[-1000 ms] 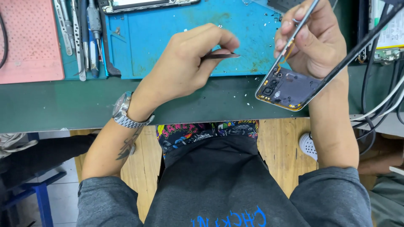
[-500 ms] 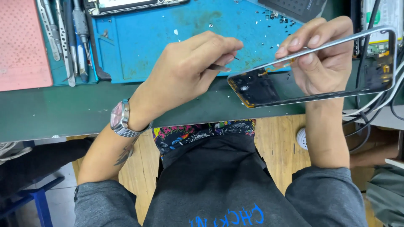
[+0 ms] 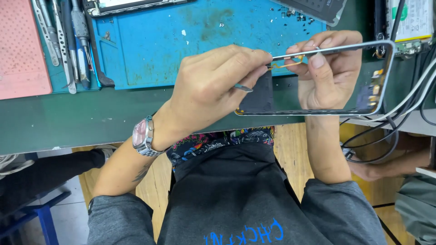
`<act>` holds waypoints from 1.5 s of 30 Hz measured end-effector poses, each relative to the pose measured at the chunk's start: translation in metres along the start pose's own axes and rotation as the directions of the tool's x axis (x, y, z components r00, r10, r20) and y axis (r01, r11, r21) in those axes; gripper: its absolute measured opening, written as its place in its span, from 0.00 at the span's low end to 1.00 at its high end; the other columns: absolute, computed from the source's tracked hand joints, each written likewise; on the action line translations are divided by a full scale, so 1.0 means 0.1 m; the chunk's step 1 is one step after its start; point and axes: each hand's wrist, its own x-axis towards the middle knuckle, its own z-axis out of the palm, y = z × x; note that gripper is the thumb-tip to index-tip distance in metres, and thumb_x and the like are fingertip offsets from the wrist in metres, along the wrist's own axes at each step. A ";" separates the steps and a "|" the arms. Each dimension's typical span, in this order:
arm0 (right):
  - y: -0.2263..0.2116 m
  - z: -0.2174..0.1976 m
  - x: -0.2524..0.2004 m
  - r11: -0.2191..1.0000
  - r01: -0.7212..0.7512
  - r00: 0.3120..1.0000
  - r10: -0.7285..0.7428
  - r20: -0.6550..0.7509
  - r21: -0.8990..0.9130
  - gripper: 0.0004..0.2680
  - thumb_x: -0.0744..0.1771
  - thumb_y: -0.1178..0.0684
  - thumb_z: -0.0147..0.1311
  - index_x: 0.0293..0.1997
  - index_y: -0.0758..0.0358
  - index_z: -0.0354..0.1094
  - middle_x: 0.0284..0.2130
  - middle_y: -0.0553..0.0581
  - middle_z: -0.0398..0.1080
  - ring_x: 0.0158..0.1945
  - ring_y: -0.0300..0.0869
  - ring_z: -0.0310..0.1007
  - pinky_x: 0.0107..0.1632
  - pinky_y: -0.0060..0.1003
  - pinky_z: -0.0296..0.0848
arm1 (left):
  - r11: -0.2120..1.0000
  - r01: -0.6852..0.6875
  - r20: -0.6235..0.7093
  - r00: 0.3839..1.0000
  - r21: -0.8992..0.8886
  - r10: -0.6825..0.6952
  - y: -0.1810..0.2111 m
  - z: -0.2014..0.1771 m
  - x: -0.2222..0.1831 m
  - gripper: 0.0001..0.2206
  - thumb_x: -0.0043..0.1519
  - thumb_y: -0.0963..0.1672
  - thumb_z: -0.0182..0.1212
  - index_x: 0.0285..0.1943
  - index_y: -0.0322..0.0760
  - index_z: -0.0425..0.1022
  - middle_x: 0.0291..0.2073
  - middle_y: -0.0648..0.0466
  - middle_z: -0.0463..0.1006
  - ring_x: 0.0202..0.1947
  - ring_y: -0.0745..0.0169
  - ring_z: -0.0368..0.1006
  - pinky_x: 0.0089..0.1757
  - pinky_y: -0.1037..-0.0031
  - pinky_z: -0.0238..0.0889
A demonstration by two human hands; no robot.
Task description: The person works on a disassembled smartphone frame placed on a blue mat. They use their hands to peel off adhesive residue and small components from the frame's edges and interior. The person rotates the frame to access different sides and continues to remove debris throughout the clip.
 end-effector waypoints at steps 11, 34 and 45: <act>0.09 0.15 -0.13 0.976 0.207 0.977 -0.209 0.029 0.073 0.08 0.69 0.61 0.56 0.47 0.58 0.59 0.42 0.57 0.65 0.45 0.49 0.75 0.53 0.40 0.83 | 0.887 -0.343 -0.002 0.932 0.309 0.362 0.13 -0.03 0.02 0.10 0.73 0.41 0.49 0.49 0.30 0.77 0.44 0.47 0.82 0.24 0.62 0.62 0.27 0.72 0.56; 0.03 0.44 -0.26 0.985 -0.081 0.974 0.111 -0.198 0.151 0.07 0.70 0.63 0.56 0.47 0.56 0.61 0.44 0.55 0.67 0.51 0.50 0.77 0.51 0.37 0.83 | 0.913 -0.264 -0.034 0.957 0.311 0.289 0.10 0.02 -0.06 0.12 0.74 0.39 0.46 0.42 0.29 0.75 0.44 0.44 0.79 0.23 0.59 0.61 0.26 0.70 0.55; 0.20 0.41 -0.19 0.891 -0.310 0.877 0.403 -0.262 0.332 0.07 0.69 0.62 0.57 0.48 0.57 0.63 0.45 0.57 0.67 0.48 0.40 0.72 0.51 0.31 0.83 | 0.963 -0.012 -0.086 0.996 0.268 0.036 -0.10 0.29 -0.11 0.07 0.71 0.37 0.58 0.38 0.35 0.70 0.34 0.54 0.79 0.26 0.60 0.70 0.29 0.71 0.64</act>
